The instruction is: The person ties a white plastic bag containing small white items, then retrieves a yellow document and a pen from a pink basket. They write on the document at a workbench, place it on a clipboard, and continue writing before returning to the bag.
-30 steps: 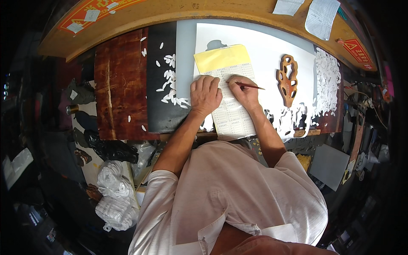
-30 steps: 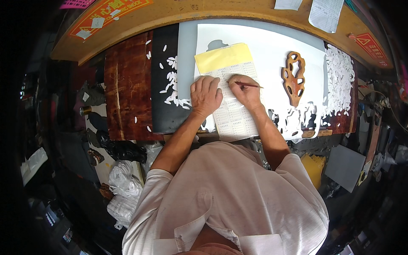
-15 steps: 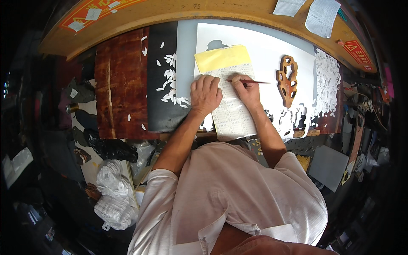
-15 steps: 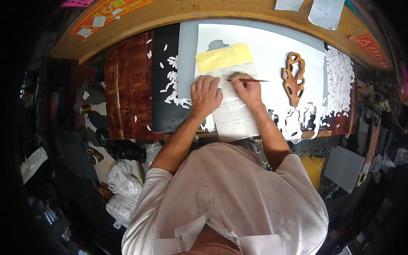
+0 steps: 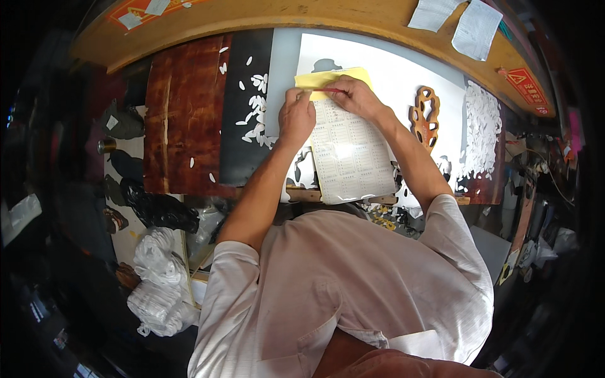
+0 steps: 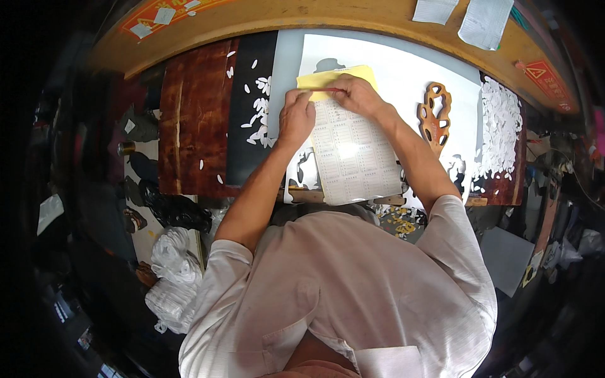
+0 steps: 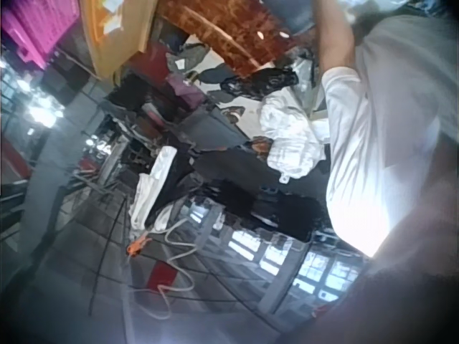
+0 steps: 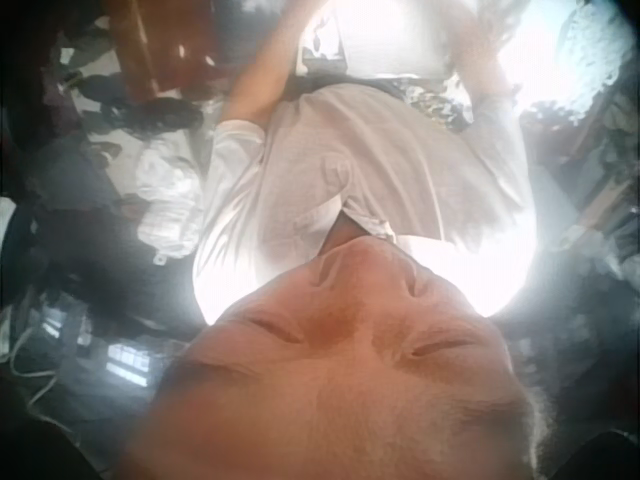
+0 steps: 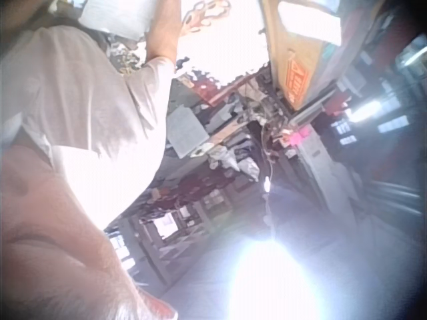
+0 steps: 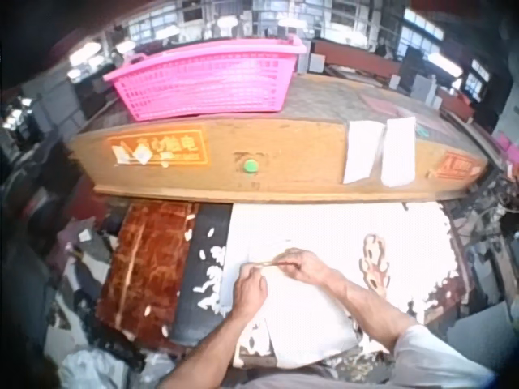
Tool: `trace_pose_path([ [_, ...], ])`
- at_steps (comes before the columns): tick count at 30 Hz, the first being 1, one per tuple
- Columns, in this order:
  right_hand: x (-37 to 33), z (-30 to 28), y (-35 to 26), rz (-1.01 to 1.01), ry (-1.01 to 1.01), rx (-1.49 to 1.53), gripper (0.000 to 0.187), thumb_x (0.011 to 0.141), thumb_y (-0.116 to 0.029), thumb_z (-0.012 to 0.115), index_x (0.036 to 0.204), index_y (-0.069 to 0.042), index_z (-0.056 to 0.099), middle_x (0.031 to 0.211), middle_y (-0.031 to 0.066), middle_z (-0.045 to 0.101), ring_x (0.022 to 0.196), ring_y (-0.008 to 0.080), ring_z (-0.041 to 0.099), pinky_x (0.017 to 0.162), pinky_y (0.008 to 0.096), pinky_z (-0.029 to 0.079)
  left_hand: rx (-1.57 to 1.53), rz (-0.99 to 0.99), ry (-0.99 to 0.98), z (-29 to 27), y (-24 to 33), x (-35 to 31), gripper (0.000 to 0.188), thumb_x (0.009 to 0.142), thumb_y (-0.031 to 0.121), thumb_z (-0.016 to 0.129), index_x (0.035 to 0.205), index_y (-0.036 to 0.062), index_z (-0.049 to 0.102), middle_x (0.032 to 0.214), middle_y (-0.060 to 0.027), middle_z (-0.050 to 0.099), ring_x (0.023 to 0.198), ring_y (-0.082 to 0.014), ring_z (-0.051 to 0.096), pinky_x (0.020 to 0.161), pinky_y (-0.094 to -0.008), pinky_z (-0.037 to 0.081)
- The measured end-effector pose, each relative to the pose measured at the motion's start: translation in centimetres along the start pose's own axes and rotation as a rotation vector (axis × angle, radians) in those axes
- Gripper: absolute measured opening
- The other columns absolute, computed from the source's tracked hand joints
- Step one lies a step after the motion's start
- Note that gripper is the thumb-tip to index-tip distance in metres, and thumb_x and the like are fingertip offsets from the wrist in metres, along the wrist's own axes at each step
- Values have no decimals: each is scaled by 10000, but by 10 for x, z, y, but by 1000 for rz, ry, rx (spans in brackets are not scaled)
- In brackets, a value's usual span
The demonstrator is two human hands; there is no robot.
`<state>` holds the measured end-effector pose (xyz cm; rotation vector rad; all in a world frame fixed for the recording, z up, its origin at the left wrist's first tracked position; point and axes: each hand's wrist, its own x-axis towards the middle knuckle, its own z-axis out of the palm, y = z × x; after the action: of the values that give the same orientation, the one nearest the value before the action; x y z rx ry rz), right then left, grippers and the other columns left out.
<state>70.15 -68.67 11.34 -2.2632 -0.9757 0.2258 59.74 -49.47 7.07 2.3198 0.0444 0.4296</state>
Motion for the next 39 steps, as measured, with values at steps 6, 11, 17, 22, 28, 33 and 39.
trace_pose_path([
  [6,4,7,10,-49,-102,-82,244,930,-131,715,1163,-167,780,1036,78,724,972,286,699,883,382,560,129,-50,-93,-5,4,0,213,928,226,691,1041,85,804,1262,-99,611,1060,-305,677,939,-436,542],
  [11,3,3,-3,-19,-137,-130,261,930,-153,718,1180,-193,782,1040,70,738,978,283,704,890,379,563,208,-131,-304,-24,-1,16,230,960,284,664,1123,191,796,1223,-68,611,1016,-298,689,927,-439,543],
  [17,4,4,-3,-21,-207,-139,259,936,-126,703,1178,-176,780,1082,83,751,997,280,712,915,374,567,109,-62,-304,-33,-13,21,277,949,138,655,1174,242,779,1123,-45,634,972,-273,696,854,-401,565],
  [22,6,9,5,-29,-238,-103,225,965,-168,680,1164,-183,785,1062,79,751,986,277,705,916,375,555,102,-56,-263,-31,-13,16,280,945,144,654,1168,258,781,1115,-45,644,956,-279,701,842,-406,567],
  [28,7,6,4,205,-198,132,231,990,-140,660,1192,-127,772,1086,132,744,998,290,706,931,346,547,103,-71,-179,-26,-13,13,212,935,188,681,1105,239,796,1088,-63,666,962,-288,706,848,-422,558],
  [33,7,0,0,23,-235,-3,272,949,-74,651,1185,-131,773,1090,138,735,1007,304,700,954,370,548,86,-41,-167,-25,-16,11,246,952,154,656,1138,245,790,1118,-48,661,960,-289,711,853,-402,570],
  [39,11,-4,3,-118,-300,-82,297,899,-31,646,1152,-122,773,1071,158,720,997,333,691,953,410,550,84,-54,-175,-24,-18,11,243,947,159,666,1136,249,789,1119,-42,664,965,-275,712,850,-394,571],
])
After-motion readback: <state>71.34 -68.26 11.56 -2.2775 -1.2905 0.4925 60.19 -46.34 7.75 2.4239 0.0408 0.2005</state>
